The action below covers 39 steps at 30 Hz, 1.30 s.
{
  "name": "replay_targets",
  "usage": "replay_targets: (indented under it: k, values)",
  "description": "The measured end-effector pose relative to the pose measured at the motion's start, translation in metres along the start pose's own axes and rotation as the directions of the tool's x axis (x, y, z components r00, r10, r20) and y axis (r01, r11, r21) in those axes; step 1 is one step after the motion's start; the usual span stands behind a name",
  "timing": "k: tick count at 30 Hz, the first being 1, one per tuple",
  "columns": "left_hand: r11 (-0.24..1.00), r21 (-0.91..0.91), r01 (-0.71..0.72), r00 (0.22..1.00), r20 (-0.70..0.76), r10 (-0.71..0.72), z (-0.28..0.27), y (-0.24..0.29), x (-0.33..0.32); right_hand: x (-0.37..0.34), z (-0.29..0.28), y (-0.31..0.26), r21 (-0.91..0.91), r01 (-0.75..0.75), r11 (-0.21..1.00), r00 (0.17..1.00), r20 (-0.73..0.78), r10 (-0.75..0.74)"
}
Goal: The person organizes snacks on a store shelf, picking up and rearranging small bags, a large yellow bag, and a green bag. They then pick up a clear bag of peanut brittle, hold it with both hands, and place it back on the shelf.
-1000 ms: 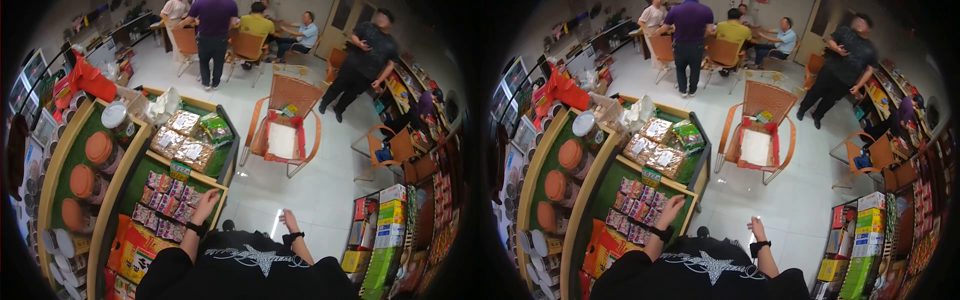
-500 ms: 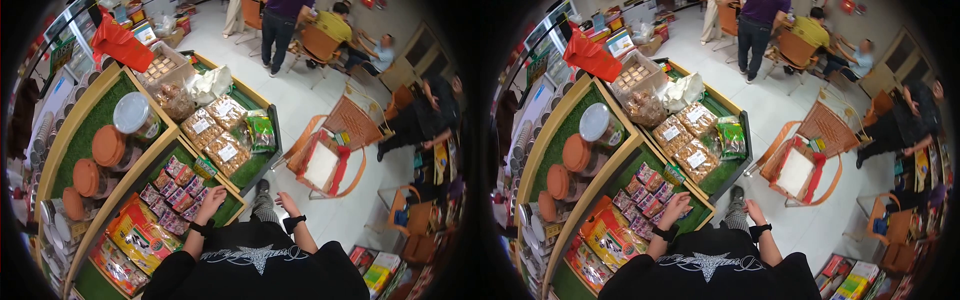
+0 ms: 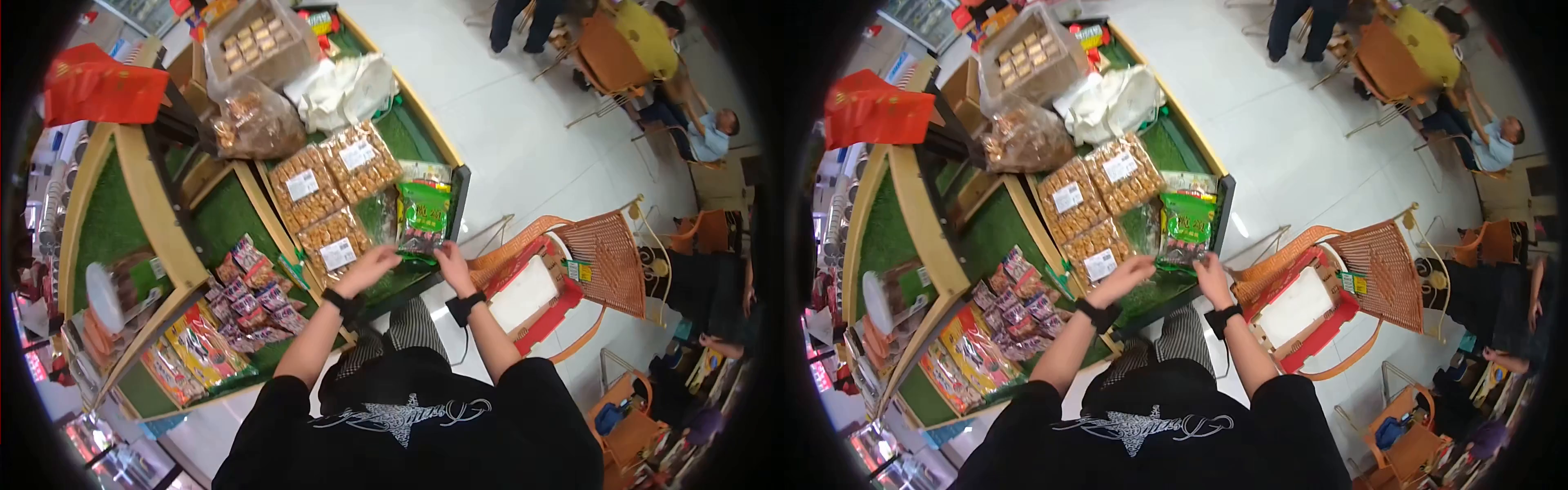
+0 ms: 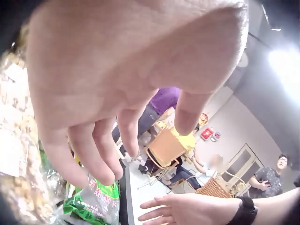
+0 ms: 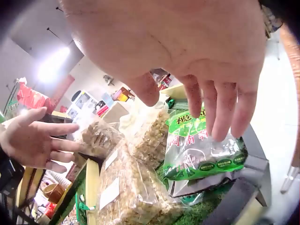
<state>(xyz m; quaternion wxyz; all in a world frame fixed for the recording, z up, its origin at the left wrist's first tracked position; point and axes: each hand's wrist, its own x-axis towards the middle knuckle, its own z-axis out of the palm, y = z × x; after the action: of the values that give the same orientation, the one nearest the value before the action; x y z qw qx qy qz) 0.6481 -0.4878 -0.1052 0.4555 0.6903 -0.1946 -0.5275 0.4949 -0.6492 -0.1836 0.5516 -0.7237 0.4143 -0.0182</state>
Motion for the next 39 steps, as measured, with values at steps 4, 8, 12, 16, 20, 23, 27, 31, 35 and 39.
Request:
replay_targets:
  k: [4,8,12,16,20,23,27,31,35,39]
  values:
    - [0.985,-0.132,0.111,0.993,-0.031,-0.116,0.012,0.007,0.056,0.035,0.012,0.006,0.198,-0.134,0.971,0.99,0.076,0.121]
    - [0.974,-0.213,0.082,0.962,-0.24,-0.133,0.028,-0.062,0.112,0.049,0.02,-0.008,0.103,-0.023,0.994,0.998,-0.056,0.028]
    - [0.979,-0.129,0.159,0.93,-0.314,-0.193,0.043,-0.052,0.109,0.054,0.041,0.017,-0.054,-0.004,0.999,0.992,-0.13,-0.003]
    - [0.975,-0.166,0.15,0.937,-0.29,-0.193,0.037,-0.043,0.104,0.067,0.041,0.027,-0.156,-0.136,0.978,0.98,-0.166,0.11]
    - [0.977,0.141,0.162,0.913,-0.398,-0.094,0.039,-0.058,0.101,0.07,0.03,0.01,0.394,-0.299,0.869,0.954,0.143,0.264]
    - [0.936,0.166,0.311,0.907,-0.345,-0.241,0.031,-0.021,0.084,0.066,0.017,-0.001,0.524,-0.452,0.722,0.891,0.3,0.341]
    - [0.928,0.249,0.278,0.9,-0.406,-0.16,0.036,-0.025,0.066,0.052,0.001,-0.001,0.426,-0.556,0.714,0.819,0.425,0.385]
    - [0.943,0.066,0.325,0.906,-0.307,-0.291,0.035,-0.002,0.037,0.031,-0.007,-0.025,0.639,-0.498,0.586,0.866,0.401,0.298]
    - [0.99,-0.059,0.125,0.919,-0.368,-0.138,0.044,-0.013,-0.001,0.015,-0.014,-0.031,0.589,-0.665,0.459,0.689,0.721,0.074]
    - [0.981,-0.183,-0.062,0.937,-0.349,-0.005,0.039,0.001,-0.079,-0.031,0.004,-0.08,0.551,-0.683,0.479,0.68,0.719,0.142]
